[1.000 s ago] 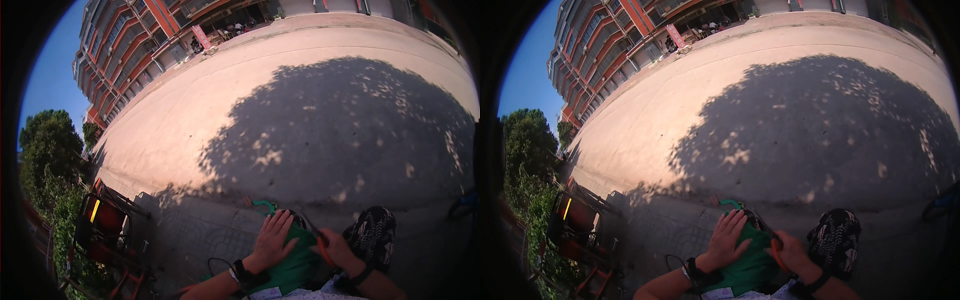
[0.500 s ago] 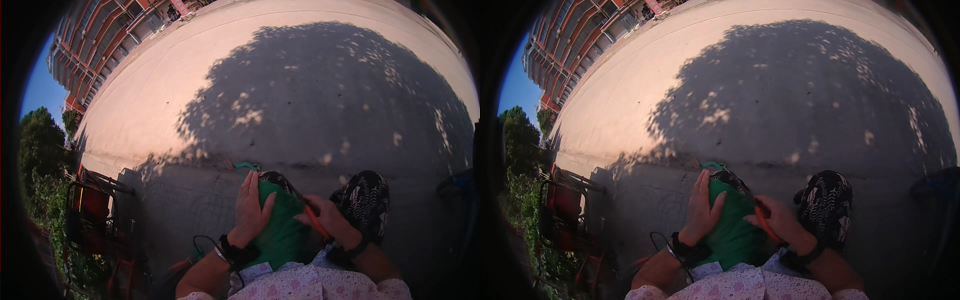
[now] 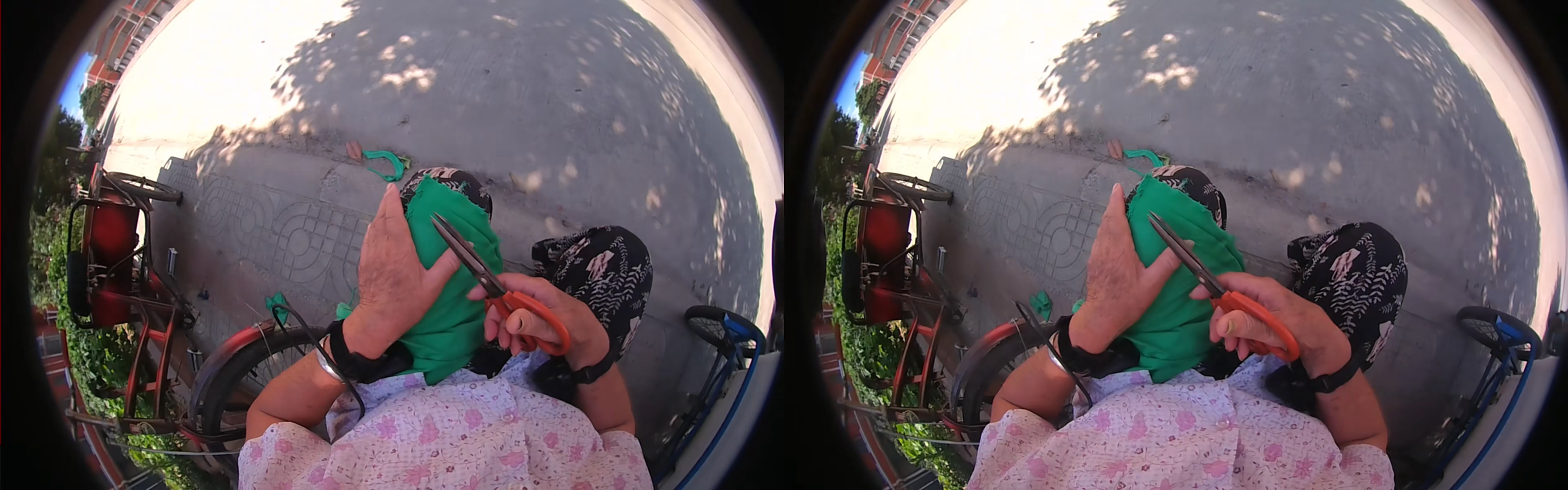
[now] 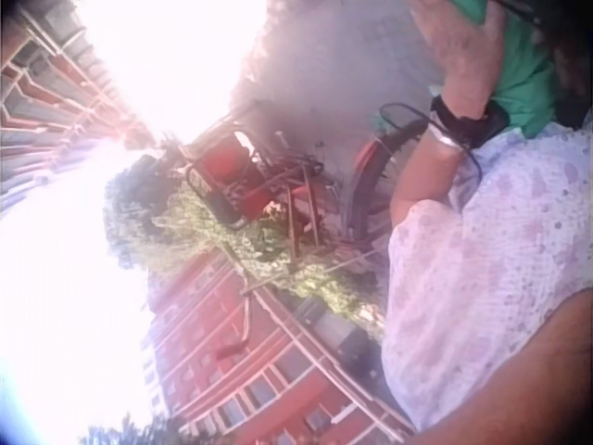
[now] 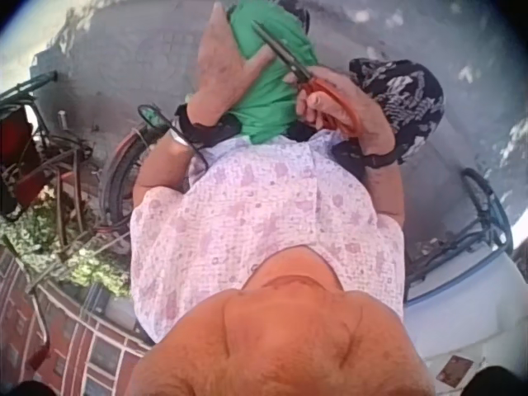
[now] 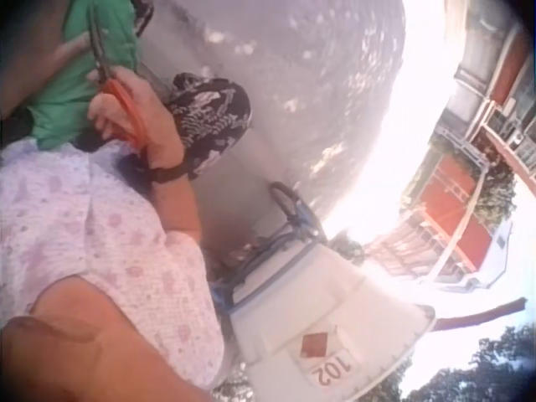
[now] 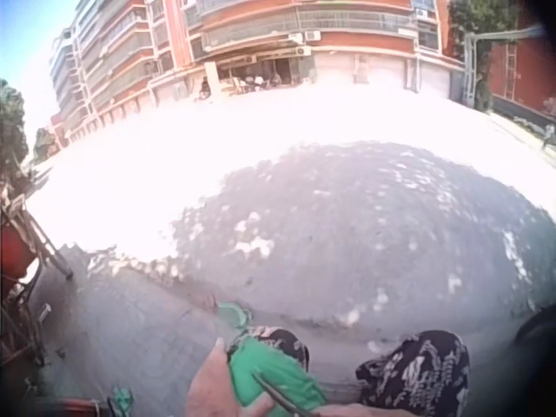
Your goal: The person uses a pair of scissors to cut and trim a piece of green fabric while sitting outdoors. The person holds the fabric with one hand while manipulating the scissors with the other to make small cuts.
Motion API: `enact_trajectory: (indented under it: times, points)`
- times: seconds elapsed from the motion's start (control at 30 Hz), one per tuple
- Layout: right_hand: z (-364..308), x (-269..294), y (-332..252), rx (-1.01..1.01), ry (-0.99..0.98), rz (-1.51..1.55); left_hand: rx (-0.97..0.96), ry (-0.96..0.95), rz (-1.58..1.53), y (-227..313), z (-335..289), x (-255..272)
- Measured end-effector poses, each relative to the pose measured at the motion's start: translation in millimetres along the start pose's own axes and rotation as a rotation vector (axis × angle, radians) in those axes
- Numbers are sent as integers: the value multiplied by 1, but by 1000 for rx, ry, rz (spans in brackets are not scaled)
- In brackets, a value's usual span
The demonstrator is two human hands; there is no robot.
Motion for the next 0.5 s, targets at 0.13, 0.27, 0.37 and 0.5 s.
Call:
enact_trajectory:
  times: [0.13, 0.27, 0.37, 0.5]
  points:
    - [0, 0, -2, 26, 0, 7, -29, 18, 11, 3, -8, 0]
    - [0, -7, -9, 49, 3, -14, -8, 15, -58, 5, -5, 2]
    - [3, -14, -13, 28, 39, -14, 7, 29, -46, 1, -5, 0]
    - [7, -22, -16, 7, 89, 23, -13, 57, 0, 0, -5, -3]
Point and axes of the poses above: each hand's wrist, its own z-axis towards the middle knuckle, its own x-axis out of the back of the hand, y = z × x, the point moved 1 cm from there along z, towards the middle knuckle, and after that the axes turned 9 degrees about z, right-handed, at the moved point
